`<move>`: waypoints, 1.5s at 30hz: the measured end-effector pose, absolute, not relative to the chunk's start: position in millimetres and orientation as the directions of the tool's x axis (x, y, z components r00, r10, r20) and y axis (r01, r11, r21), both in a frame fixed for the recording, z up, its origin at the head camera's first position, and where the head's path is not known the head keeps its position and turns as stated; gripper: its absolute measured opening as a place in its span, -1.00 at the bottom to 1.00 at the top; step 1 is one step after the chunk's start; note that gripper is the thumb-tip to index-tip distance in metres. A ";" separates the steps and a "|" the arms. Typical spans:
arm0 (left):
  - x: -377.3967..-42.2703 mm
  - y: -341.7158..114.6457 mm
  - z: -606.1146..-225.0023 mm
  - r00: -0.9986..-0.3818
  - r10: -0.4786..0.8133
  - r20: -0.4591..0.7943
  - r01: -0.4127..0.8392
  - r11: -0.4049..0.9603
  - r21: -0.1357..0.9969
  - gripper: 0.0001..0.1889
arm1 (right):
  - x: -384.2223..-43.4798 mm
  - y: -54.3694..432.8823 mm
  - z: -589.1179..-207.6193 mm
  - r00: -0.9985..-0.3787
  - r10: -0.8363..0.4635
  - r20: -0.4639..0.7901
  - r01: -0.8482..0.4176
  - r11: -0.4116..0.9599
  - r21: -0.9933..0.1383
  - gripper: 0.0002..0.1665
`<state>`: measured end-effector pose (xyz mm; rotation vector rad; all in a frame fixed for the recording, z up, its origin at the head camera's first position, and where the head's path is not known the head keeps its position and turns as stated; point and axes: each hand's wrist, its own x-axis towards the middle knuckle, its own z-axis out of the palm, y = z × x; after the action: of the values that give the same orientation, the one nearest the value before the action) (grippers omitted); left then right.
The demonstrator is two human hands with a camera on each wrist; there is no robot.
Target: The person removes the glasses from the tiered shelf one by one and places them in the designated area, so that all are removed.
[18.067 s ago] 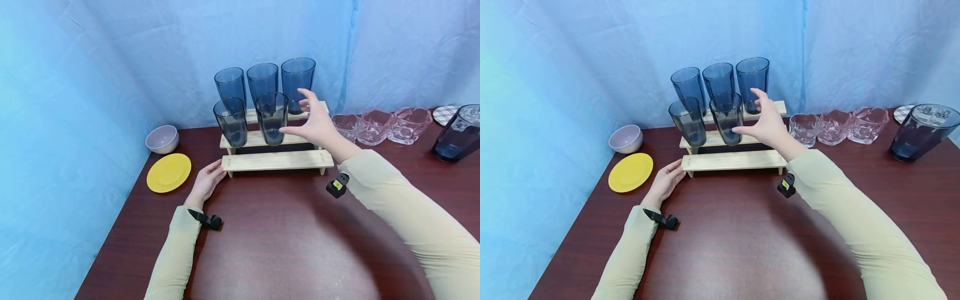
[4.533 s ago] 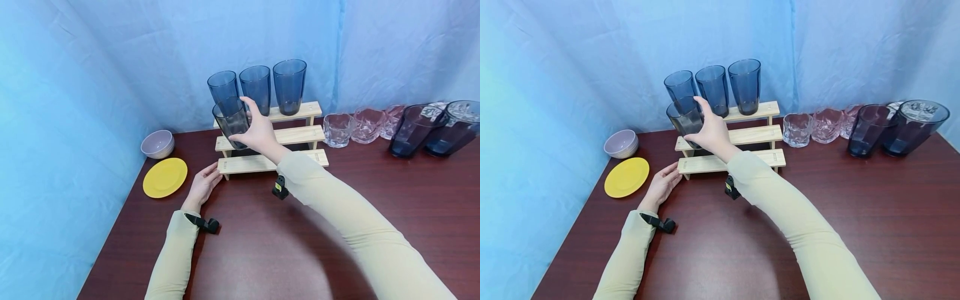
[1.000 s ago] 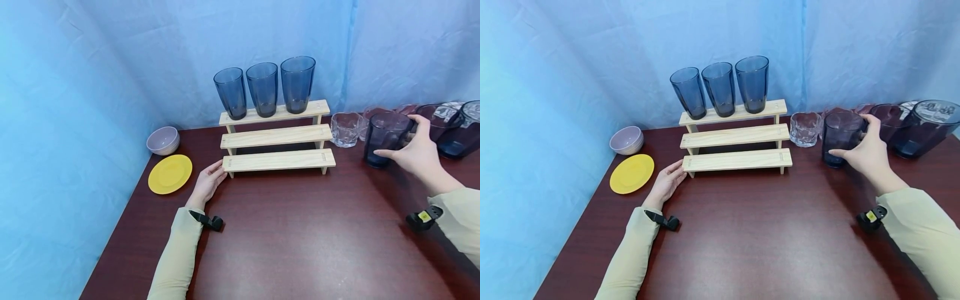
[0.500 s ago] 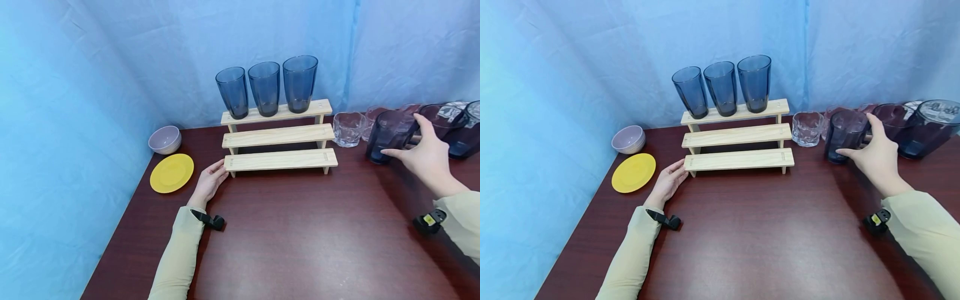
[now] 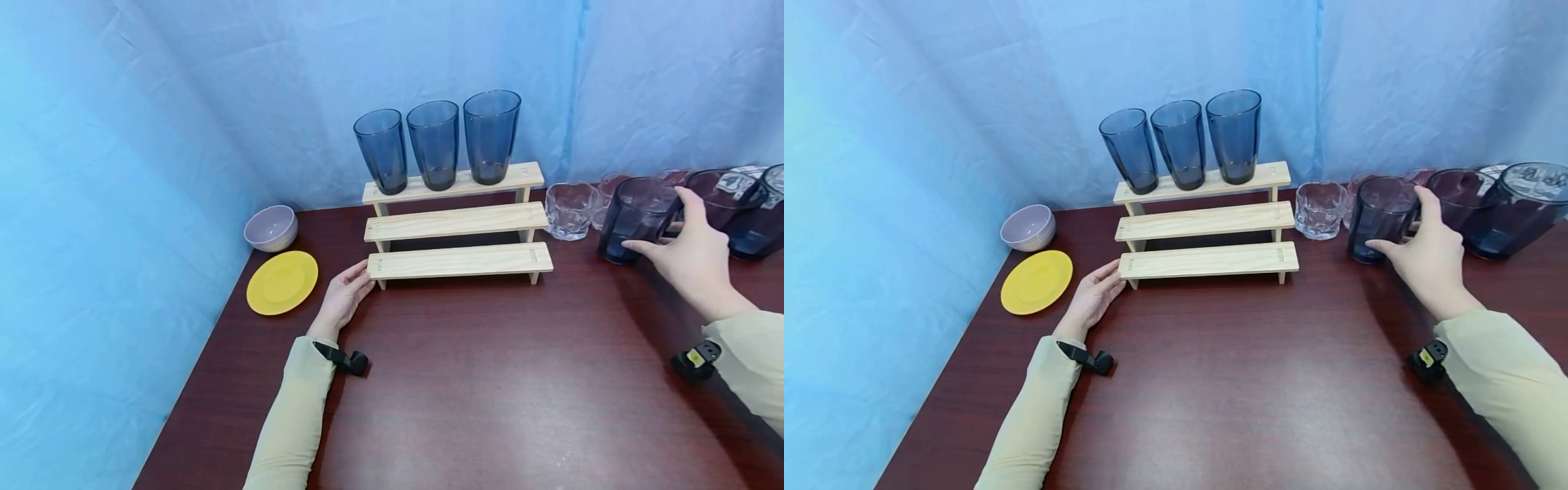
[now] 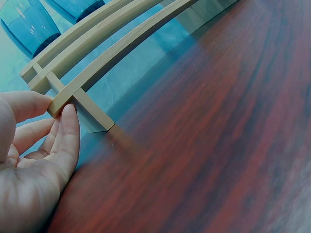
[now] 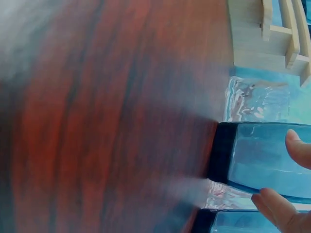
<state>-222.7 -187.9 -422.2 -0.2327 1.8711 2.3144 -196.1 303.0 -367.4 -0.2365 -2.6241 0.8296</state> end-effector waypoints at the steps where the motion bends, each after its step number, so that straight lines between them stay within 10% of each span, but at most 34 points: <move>1: -222.9 -187.7 -422.3 -0.976 0.025 -0.218 -0.218 -0.205 0.954 -0.51 | -196.1 303.3 -367.6 -0.915 0.271 0.300 0.051 0.814 -0.579 0.13; 45: -222.8 -188.5 -424.4 -0.975 0.021 -0.221 -0.221 -0.201 0.954 -0.51 | -182.3 305.3 -357.2 -0.952 0.247 0.180 0.111 0.829 -0.548 0.19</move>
<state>-222.8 -188.5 -424.4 -0.2384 1.8775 2.3082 -182.3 305.3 -357.2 -0.2757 -2.7676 0.8072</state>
